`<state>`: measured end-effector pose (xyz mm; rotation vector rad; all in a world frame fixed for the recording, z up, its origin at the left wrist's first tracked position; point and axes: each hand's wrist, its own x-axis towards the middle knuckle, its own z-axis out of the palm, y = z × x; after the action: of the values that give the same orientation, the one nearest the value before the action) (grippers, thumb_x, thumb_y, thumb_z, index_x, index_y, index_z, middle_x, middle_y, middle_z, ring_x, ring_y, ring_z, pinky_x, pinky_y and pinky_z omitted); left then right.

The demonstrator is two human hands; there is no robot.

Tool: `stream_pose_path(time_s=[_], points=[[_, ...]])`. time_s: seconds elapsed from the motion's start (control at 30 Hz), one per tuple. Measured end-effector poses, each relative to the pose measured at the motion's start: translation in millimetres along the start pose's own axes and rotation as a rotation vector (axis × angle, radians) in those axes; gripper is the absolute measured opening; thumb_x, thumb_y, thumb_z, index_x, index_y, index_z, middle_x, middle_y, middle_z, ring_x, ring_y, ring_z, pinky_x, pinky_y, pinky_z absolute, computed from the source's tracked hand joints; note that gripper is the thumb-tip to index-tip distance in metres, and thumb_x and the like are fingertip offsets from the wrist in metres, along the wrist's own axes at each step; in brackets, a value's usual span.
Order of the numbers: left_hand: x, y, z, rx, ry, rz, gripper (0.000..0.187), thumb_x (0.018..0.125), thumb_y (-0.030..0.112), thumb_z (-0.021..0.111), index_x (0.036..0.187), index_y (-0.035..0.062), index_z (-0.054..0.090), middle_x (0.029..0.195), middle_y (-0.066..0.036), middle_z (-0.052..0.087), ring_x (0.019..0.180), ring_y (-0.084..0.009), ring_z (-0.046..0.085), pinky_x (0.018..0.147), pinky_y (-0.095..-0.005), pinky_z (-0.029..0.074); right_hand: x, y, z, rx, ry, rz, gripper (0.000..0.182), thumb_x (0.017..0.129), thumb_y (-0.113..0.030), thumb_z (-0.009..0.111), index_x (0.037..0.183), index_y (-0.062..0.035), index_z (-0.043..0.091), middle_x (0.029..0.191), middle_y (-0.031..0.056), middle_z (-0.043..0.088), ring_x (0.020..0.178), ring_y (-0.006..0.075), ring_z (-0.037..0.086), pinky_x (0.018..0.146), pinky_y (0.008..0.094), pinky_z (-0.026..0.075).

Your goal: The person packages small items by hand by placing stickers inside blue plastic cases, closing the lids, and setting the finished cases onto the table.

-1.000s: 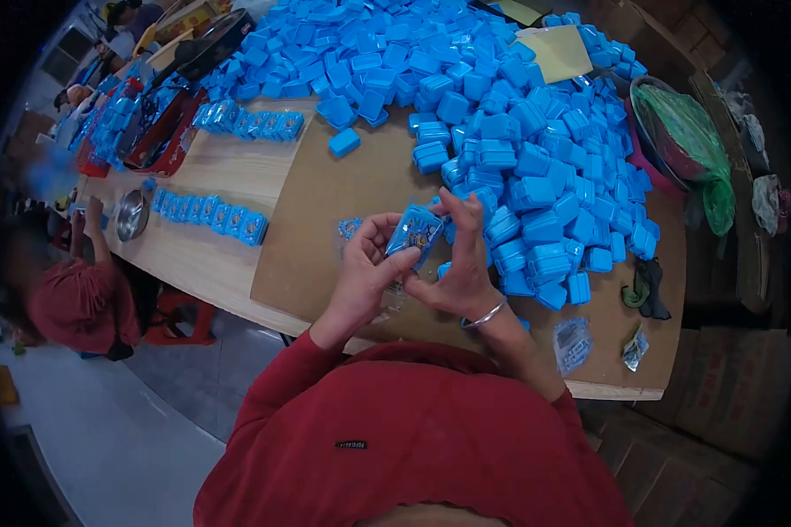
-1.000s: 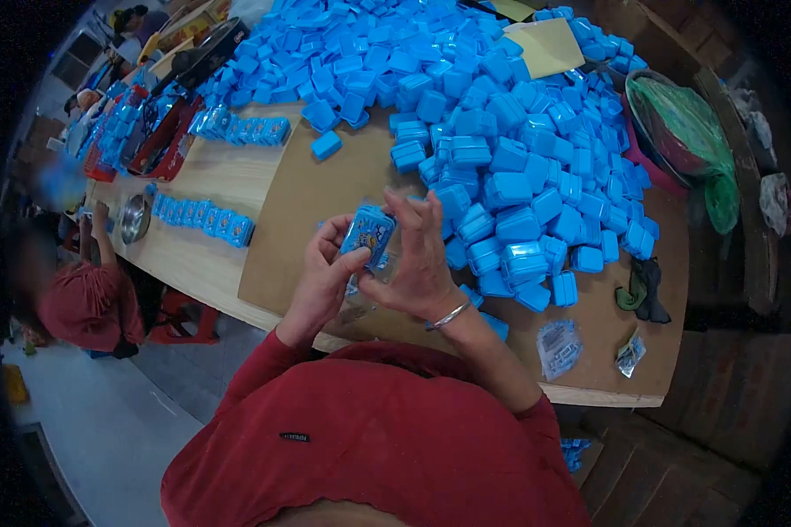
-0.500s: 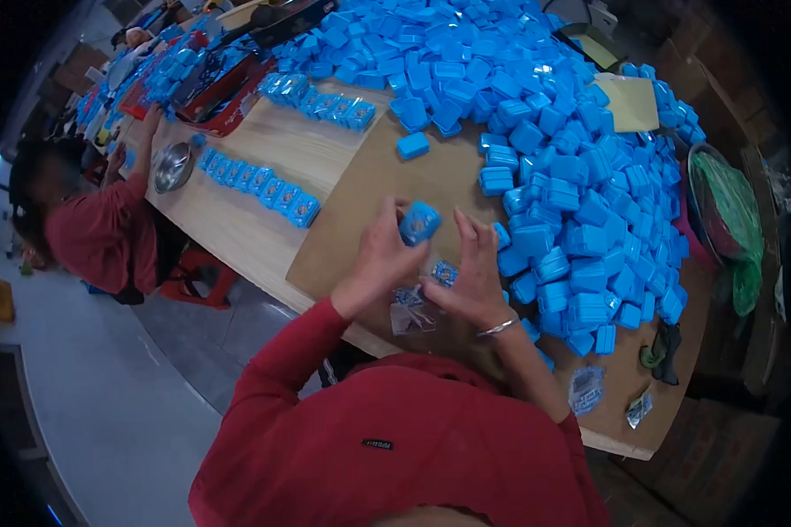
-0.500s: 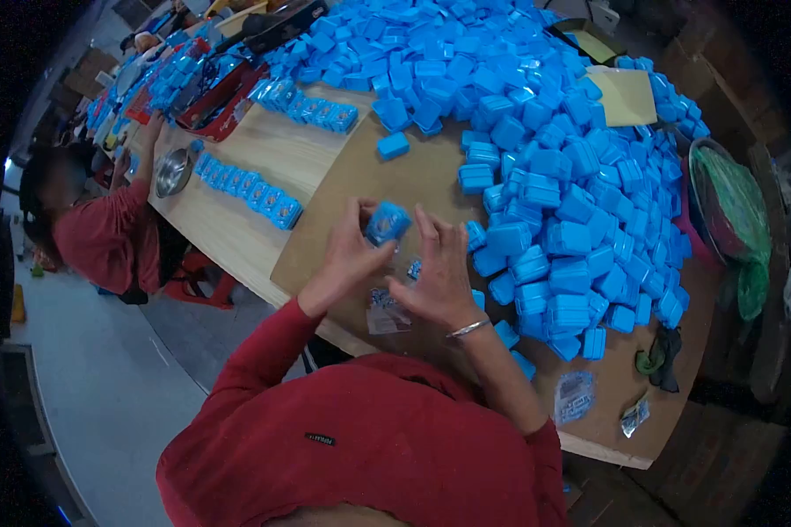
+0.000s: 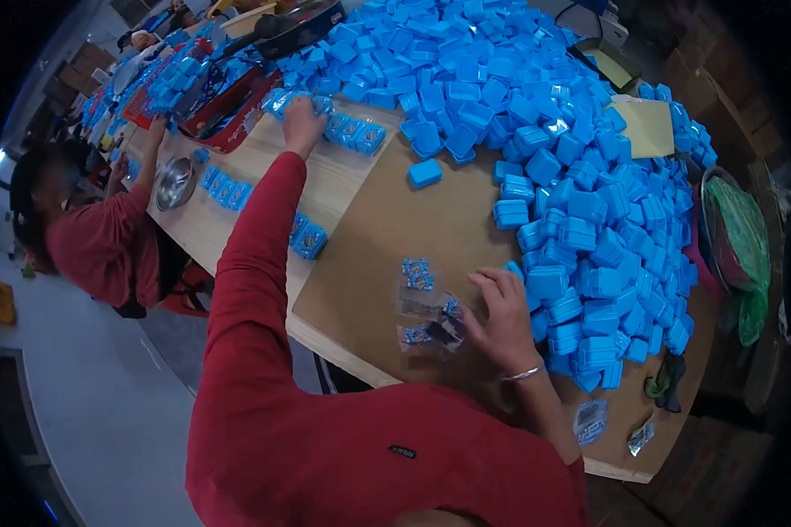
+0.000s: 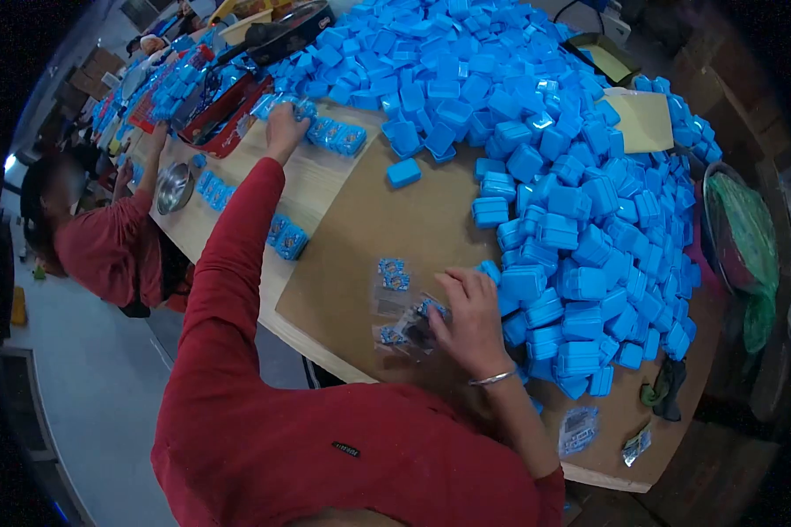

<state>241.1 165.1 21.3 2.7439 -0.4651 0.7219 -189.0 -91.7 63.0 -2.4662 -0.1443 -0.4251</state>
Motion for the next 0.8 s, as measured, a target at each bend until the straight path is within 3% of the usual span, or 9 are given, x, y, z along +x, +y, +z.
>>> stream_pose_path(time_s=[0.1, 0.2, 0.37, 0.43, 0.53, 0.6, 0.67, 0.77, 0.8], points=[[-11, 18, -15, 0.16, 0.007, 0.039, 0.041, 0.069, 0.022, 0.071, 0.103, 0.0036, 0.058, 0.107, -0.018, 0.054, 0.102, -0.0365, 0.051, 0.083, -0.045, 0.046, 10, 10, 15, -0.068, -0.194, 0.046, 0.025, 0.072, -0.013, 0.066, 0.094, -0.004, 0.058, 0.095, 0.013, 0.056, 0.092, 0.0304, 0.054, 0.08, 0.0429, 0.041], [-27, 52, -42, 0.121, 0.043, 0.198, 0.047, 0.07, 0.026, 0.072, 0.109, 0.0044, 0.059, 0.107, -0.017, 0.054, 0.101, -0.0347, 0.052, 0.084, -0.044, 0.045, 34, 14, 52, -0.098, -0.184, 0.089, 0.016, 0.074, -0.011, 0.062, 0.087, -0.0038, 0.059, 0.091, 0.0153, 0.056, 0.087, 0.033, 0.054, 0.076, 0.0416, 0.043], [-108, 109, -101, -0.503, -0.622, 0.437, 0.055, 0.073, 0.026, 0.074, 0.118, 0.0018, 0.055, 0.113, -0.017, 0.056, 0.106, -0.0289, 0.052, 0.084, -0.0361, 0.044, 54, 28, 110, -0.248, -0.154, -0.049, 0.018, 0.074, -0.013, 0.063, 0.088, -0.0038, 0.058, 0.091, 0.0152, 0.055, 0.082, 0.0345, 0.055, 0.074, 0.0446, 0.044], [-156, 136, -134, -0.558, -0.753, 0.388, 0.057, 0.074, 0.022, 0.075, 0.122, 0.0008, 0.052, 0.118, -0.016, 0.055, 0.108, -0.0236, 0.052, 0.084, -0.0345, 0.044, 57, 23, 95, -0.165, -0.187, -0.097, 0.02, 0.074, -0.011, 0.064, 0.09, -0.0033, 0.056, 0.091, 0.0149, 0.055, 0.081, 0.0346, 0.055, 0.073, 0.0441, 0.045], [-193, 147, -114, -1.001, -0.969, 0.033, 0.041, 0.076, 0.012, 0.072, 0.112, -0.001, 0.059, 0.103, -0.011, 0.063, 0.094, -0.0162, 0.059, 0.077, -0.0282, 0.048, 49, 15, 63, 0.125, -0.012, -0.063, 0.023, 0.075, -0.007, 0.067, 0.093, -0.0014, 0.054, 0.087, 0.0112, 0.057, 0.075, 0.0259, 0.058, 0.069, 0.0363, 0.048], [-199, 161, -106, -1.443, -1.054, -0.234, 0.032, 0.077, 0.008, 0.071, 0.106, -0.0019, 0.062, 0.096, -0.008, 0.066, 0.083, -0.0136, 0.062, 0.071, -0.0244, 0.049, 43, 4, 32, 0.498, 0.044, 0.252, 0.024, 0.076, -0.005, 0.069, 0.094, -0.0012, 0.054, 0.087, 0.0076, 0.058, 0.074, 0.0172, 0.058, 0.065, 0.0299, 0.048], [-202, 180, -105, -1.625, -0.947, -0.204, 0.015, 0.08, 0.003, 0.068, 0.094, 0.0009, 0.065, 0.083, -0.003, 0.067, 0.072, -0.0067, 0.061, 0.064, -0.021, 0.048, 36, 16, 24, 0.784, 0.168, 0.415, 0.021, 0.08, -0.008, 0.07, 0.093, -0.0013, 0.055, 0.081, 0.0023, 0.06, 0.07, 0.0051, 0.055, 0.059, 0.021, 0.045], [-199, 200, -97, -1.709, -0.96, -0.133, 0.012, 0.08, 0.005, 0.069, 0.09, 0.0016, 0.065, 0.081, -0.003, 0.067, 0.071, -0.0071, 0.061, 0.063, -0.0218, 0.048, 23, 27, -5, 0.866, 0.149, 0.454, 0.015, 0.08, -0.007, 0.07, 0.085, -0.0015, 0.058, 0.074, 0.0006, 0.06, 0.066, 0.0039, 0.054, 0.056, 0.0195, 0.043], [-196, 208, -98, -1.695, -0.999, -0.168, 0.011, 0.079, 0.005, 0.07, 0.089, 0.002, 0.065, 0.08, -0.003, 0.066, 0.07, -0.0075, 0.061, 0.062, -0.0219, 0.048, 20, 22, -14, 0.736, 0.284, 0.413, 0.012, 0.08, -0.007, 0.07, 0.08, -0.0008, 0.059, 0.068, -0.0004, 0.06, 0.062, 0.0037, 0.054, 0.054, 0.0184, 0.042]])
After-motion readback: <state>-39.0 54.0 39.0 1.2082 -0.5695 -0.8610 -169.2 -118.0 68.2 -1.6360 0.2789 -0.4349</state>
